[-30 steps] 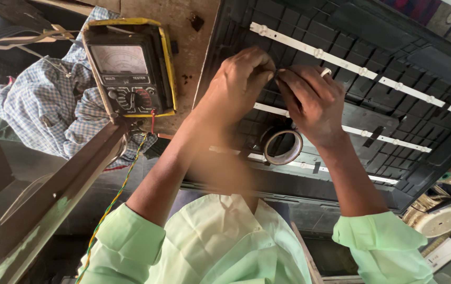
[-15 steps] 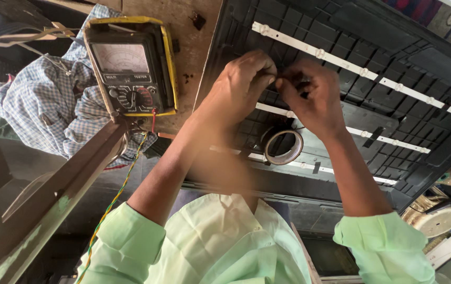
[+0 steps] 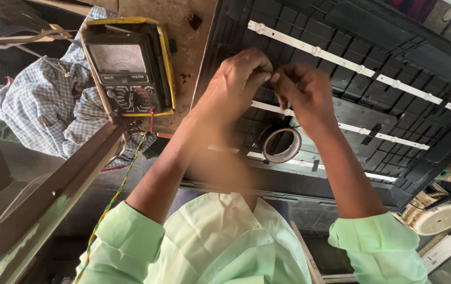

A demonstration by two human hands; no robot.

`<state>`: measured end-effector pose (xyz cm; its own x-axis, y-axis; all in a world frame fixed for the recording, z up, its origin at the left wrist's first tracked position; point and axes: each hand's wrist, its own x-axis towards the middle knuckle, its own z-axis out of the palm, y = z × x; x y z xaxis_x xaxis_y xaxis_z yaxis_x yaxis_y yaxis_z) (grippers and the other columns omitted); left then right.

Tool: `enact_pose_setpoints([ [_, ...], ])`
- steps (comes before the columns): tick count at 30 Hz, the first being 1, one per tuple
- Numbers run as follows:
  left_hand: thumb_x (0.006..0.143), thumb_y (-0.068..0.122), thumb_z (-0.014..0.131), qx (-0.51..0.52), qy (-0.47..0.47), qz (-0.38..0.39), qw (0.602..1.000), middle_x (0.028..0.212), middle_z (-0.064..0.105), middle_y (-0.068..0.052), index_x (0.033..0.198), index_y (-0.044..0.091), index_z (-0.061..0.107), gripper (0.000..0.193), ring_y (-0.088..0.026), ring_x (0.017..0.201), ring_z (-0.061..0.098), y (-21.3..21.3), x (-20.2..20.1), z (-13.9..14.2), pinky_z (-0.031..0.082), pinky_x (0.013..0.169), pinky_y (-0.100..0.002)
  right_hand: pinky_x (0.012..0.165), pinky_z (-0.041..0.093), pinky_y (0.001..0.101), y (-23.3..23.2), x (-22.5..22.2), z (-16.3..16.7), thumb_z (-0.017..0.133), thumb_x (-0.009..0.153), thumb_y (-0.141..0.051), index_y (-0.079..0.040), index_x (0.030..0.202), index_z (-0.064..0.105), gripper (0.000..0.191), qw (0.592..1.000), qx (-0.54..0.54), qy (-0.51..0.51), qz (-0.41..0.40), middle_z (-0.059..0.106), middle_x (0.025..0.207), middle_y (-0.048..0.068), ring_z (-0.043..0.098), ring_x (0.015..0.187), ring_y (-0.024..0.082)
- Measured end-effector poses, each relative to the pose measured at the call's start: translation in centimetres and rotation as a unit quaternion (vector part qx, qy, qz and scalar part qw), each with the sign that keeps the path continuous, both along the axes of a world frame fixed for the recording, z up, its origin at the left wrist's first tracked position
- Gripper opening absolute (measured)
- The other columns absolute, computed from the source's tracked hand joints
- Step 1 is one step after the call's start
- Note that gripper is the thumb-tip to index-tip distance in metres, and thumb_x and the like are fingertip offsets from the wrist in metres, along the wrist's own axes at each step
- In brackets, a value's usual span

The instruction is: The person repairs the LED backlight strips inside a television panel on a workbench. They use a soldering iron to solder connections on the LED strips, handle a multimeter tester, and sort through a tray of electronic parts and tools to retrieve components and wire.

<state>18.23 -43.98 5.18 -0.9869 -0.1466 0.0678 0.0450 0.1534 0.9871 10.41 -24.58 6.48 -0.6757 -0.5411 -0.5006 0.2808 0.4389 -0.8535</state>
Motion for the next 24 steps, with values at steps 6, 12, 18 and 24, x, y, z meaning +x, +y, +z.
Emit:
enact_pose_setpoints([
  [6,0.096,-0.001,0.064,-0.001,-0.010,-0.004,1.000,0.095,0.063,-0.016,0.101,-0.002,0.059,0.008,-0.035,0.089,0.064,0.0,0.1,-0.1,0.050,0.077,-0.043,0.058,0.053,0.0276,0.6,-1.5,0.0,0.067,0.104,-0.017,0.000,0.109,0.067,0.017,0.942,-0.098,-0.306,-0.098,0.071,0.091,0.008,0.067,0.074,0.014],
  [12,0.095,0.001,0.066,0.002,0.001,-0.011,1.000,0.094,0.063,-0.016,0.101,-0.002,0.060,0.009,-0.035,0.087,0.063,-0.1,0.0,-0.1,0.049,0.076,-0.042,0.073,0.061,0.0322,0.3,0.5,1.6,0.069,0.104,0.000,-0.001,0.120,0.069,0.016,0.968,0.025,0.235,0.084,0.072,0.107,0.010,0.072,0.087,0.021],
  [18,0.096,0.001,0.066,0.006,-0.008,-0.006,1.000,0.094,0.064,-0.015,0.101,-0.002,0.061,0.008,-0.033,0.084,0.063,0.1,0.1,0.1,0.050,0.074,-0.040,0.073,0.059,0.0340,-0.7,0.7,2.4,0.079,0.099,0.004,-0.001,0.115,0.070,0.019,0.878,0.061,0.450,0.152,0.072,0.110,0.013,0.073,0.088,0.026],
  [24,0.095,0.003,0.068,0.012,-0.049,-0.006,0.999,0.094,0.068,-0.014,0.100,-0.002,0.064,0.008,-0.032,0.084,0.068,0.1,0.1,0.0,0.052,0.072,-0.040,0.066,0.056,0.0345,-0.7,0.9,2.0,0.080,0.098,0.003,0.000,0.109,0.071,0.015,0.869,0.064,0.466,0.156,0.073,0.101,0.014,0.072,0.080,0.026],
])
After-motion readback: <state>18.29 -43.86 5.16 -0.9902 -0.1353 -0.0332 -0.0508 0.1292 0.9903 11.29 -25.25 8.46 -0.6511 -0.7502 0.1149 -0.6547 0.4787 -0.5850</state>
